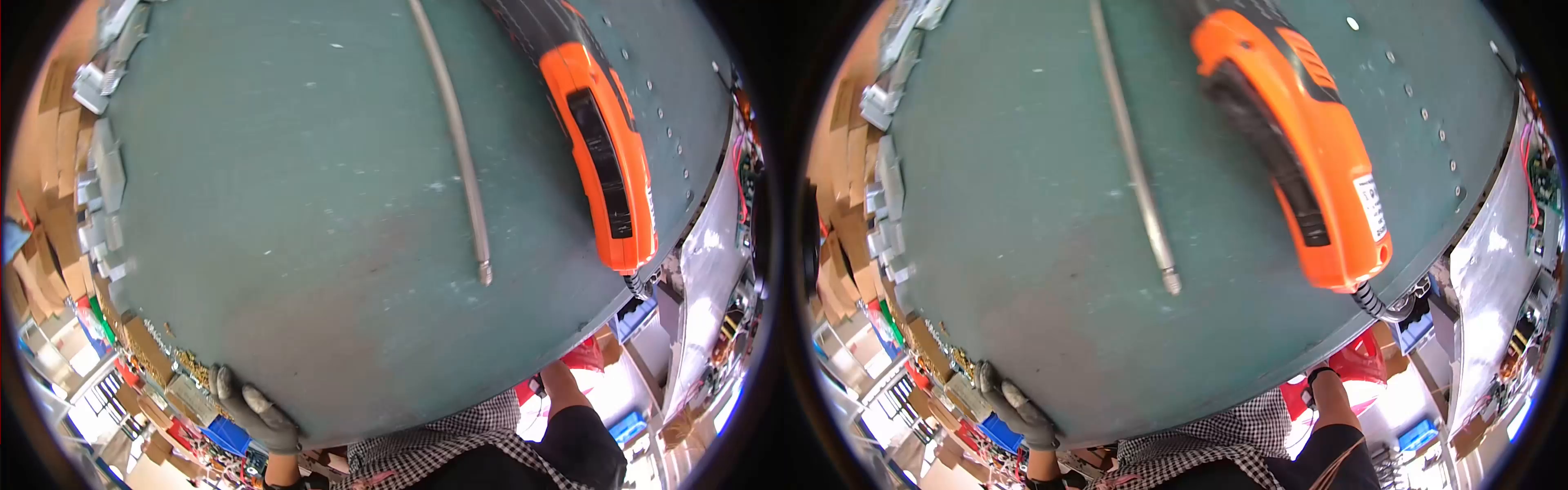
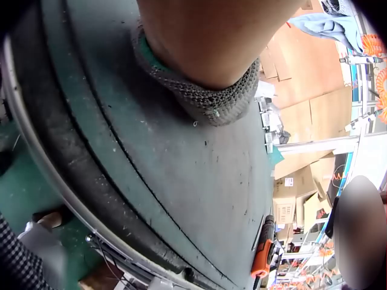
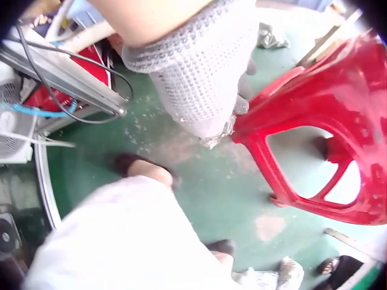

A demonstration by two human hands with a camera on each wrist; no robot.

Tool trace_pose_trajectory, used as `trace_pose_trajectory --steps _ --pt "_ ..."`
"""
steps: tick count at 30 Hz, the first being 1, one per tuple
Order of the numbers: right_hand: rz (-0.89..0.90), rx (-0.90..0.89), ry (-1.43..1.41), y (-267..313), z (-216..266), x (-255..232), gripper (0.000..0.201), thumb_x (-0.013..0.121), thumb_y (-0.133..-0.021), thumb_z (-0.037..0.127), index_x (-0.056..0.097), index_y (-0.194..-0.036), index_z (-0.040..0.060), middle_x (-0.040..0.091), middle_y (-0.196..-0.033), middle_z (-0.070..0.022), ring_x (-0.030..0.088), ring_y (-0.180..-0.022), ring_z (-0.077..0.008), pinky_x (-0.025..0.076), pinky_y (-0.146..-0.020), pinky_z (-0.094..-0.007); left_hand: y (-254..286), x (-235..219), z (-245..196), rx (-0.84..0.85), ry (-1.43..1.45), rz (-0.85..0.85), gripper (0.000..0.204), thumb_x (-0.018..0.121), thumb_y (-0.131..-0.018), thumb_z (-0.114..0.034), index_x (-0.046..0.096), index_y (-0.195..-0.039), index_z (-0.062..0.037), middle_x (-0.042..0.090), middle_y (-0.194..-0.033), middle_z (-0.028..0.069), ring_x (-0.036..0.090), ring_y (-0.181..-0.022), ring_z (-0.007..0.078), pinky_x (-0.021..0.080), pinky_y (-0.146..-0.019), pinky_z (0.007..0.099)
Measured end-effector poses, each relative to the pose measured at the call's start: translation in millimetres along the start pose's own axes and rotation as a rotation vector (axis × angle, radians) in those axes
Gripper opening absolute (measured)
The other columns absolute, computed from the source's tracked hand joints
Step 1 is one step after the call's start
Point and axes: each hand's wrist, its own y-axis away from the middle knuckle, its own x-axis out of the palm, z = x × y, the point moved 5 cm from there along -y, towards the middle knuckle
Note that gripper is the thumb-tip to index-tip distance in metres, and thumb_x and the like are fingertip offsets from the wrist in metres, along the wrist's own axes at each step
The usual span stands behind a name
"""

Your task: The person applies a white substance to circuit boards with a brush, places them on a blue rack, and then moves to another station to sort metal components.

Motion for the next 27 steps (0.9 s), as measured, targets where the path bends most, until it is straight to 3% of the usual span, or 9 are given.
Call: trace_pose_trajectory --steps 4,8,9,10,13,17,27 --pt "-0.014 0.043 -0.047 1.2 -25.8 5.1 0.035 0.043 -0.093 0.026 0.062 -0.110 0.0025 0.068 -0.098 -0.0186 0.066 -0.081 -0.0352 0.054 -0.070 -0.0446 1.0 4.6 3.5 0.004 0.040 -0.006 0.049 0.035 -0.100 -0.025 0.039 -0.133 0.0115 0.042 -0.136 0.0267 0.041 -0.129 0.0380 0.032 -0.109 0.0485" --pt "-0.012 0.022 -0.067 4.6 -21.5 14.2 0.035 0.045 -0.092 0.026 0.062 -0.110 0.0027 0.067 -0.099 -0.0183 0.066 -0.082 -0.0349 0.053 -0.072 -0.0442 1.9 5.0 3.9 -0.022 0.072 -0.006 0.050 0.035 -0.100 -0.025 0.037 -0.135 0.0113 0.042 -0.136 0.0266 0.041 -0.129 0.0376 0.033 -0.108 0.0475" --pt "-0.009 0.007 -0.068 5.3 -12.5 16.4 0.035 0.045 -0.092 0.026 0.062 -0.110 0.0028 0.067 -0.099 -0.0182 0.066 -0.083 -0.0349 0.053 -0.072 -0.0441 1.6 3.3 2.3 -0.035 0.076 -0.005 0.050 0.035 -0.100 -0.025 0.037 -0.135 0.0113 0.042 -0.136 0.0267 0.041 -0.129 0.0379 0.033 -0.108 0.0473" --pt "-0.006 -0.003 -0.070 8.4 -6.2 19.8 0.035 0.045 -0.092 0.027 0.062 -0.110 0.0028 0.067 -0.099 -0.0181 0.066 -0.083 -0.0348 0.053 -0.072 -0.0441 3.7 3.6 7.4 0.016 0.114 0.005 0.047 0.036 -0.102 -0.023 0.037 -0.138 0.0072 0.040 -0.141 0.0215 0.039 -0.132 0.0316 0.028 -0.113 0.0432" --pt "0.006 -0.050 -0.070 20.5 26.2 24.1 0.035 0.046 -0.091 0.027 0.062 -0.111 0.0030 0.067 -0.100 -0.0178 0.065 -0.084 -0.0347 0.053 -0.074 -0.0438 0.8 1.3 5.4 0.010 0.002 0.063 0.047 0.034 -0.102 -0.023 0.037 -0.138 0.0076 0.040 -0.140 0.0228 0.039 -0.132 0.0326 0.029 -0.112 0.0434" --pt "0.048 -0.103 -0.017 26.1 81.7 18.8 0.035 0.047 -0.090 0.027 0.063 -0.111 0.0032 0.067 -0.101 -0.0174 0.065 -0.086 -0.0344 0.052 -0.075 -0.0435 -7.4 -3.1 -3.6 0.036 -0.125 0.028 0.046 0.039 -0.096 -0.030 0.045 -0.124 0.0062 0.043 -0.130 0.0284 0.044 -0.118 0.0427 0.034 -0.102 0.0529" --pt "0.042 -0.194 0.221 -20.2 185.1 -79.7 0.036 0.051 -0.089 0.028 0.063 -0.112 0.0038 0.067 -0.102 -0.0165 0.064 -0.090 -0.0338 0.051 -0.079 -0.0426 -18.8 -8.6 -20.8 0.040 -0.060 -0.015 0.040 0.041 -0.093 -0.027 0.046 -0.122 0.0007 0.045 -0.126 0.0268 0.046 -0.114 0.0424 0.035 -0.099 0.0538"
